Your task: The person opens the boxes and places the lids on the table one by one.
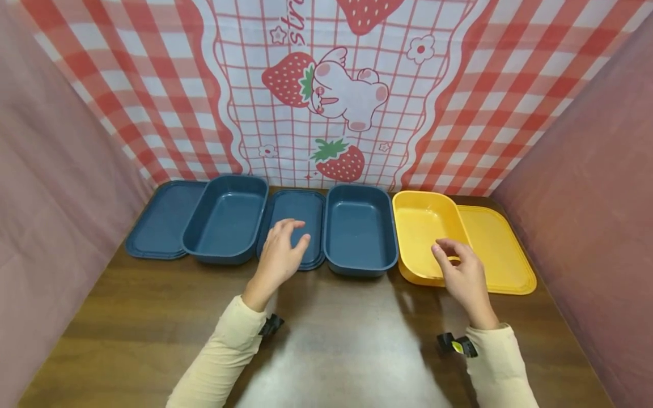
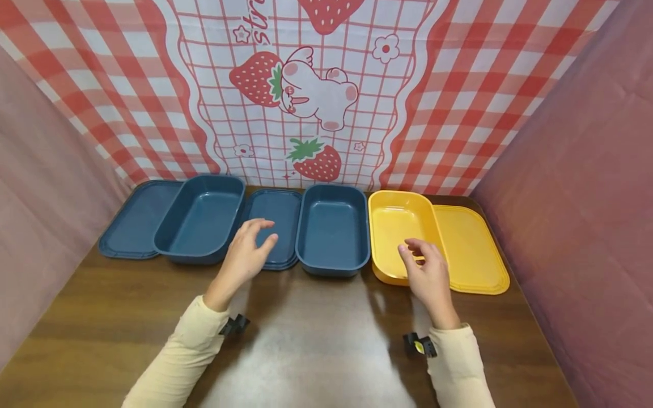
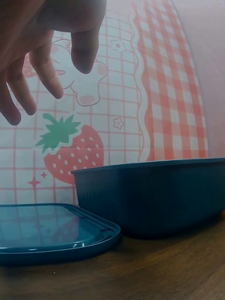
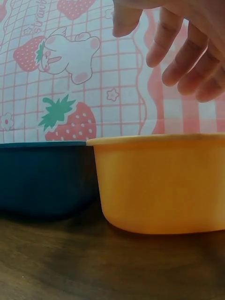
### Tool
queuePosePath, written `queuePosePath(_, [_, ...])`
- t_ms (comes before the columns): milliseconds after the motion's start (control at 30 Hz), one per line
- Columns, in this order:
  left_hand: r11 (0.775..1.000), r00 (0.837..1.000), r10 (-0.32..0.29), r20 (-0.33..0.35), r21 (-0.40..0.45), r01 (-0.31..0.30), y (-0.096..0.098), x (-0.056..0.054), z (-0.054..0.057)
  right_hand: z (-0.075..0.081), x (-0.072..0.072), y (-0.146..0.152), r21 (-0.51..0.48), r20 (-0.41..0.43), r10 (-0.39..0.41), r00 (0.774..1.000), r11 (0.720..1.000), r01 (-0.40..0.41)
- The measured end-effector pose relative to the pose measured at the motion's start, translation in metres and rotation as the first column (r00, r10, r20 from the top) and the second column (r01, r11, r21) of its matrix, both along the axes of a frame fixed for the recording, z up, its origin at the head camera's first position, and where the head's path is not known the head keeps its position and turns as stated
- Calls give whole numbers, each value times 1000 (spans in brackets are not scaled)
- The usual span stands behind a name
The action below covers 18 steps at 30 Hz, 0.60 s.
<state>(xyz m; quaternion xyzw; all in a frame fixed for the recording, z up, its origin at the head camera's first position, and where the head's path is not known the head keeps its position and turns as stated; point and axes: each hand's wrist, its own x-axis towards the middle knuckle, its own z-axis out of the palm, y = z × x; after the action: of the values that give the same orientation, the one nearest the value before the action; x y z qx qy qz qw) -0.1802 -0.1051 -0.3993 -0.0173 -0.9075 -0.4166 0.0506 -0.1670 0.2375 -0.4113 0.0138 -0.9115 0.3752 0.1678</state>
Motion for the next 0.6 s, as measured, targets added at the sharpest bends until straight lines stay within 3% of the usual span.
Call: queuePosePath(600, [987, 1000, -2, 19, -164, 5, -3, 7, 6, -1, 4, -13, 127, 6, 146, 989, 981, -145])
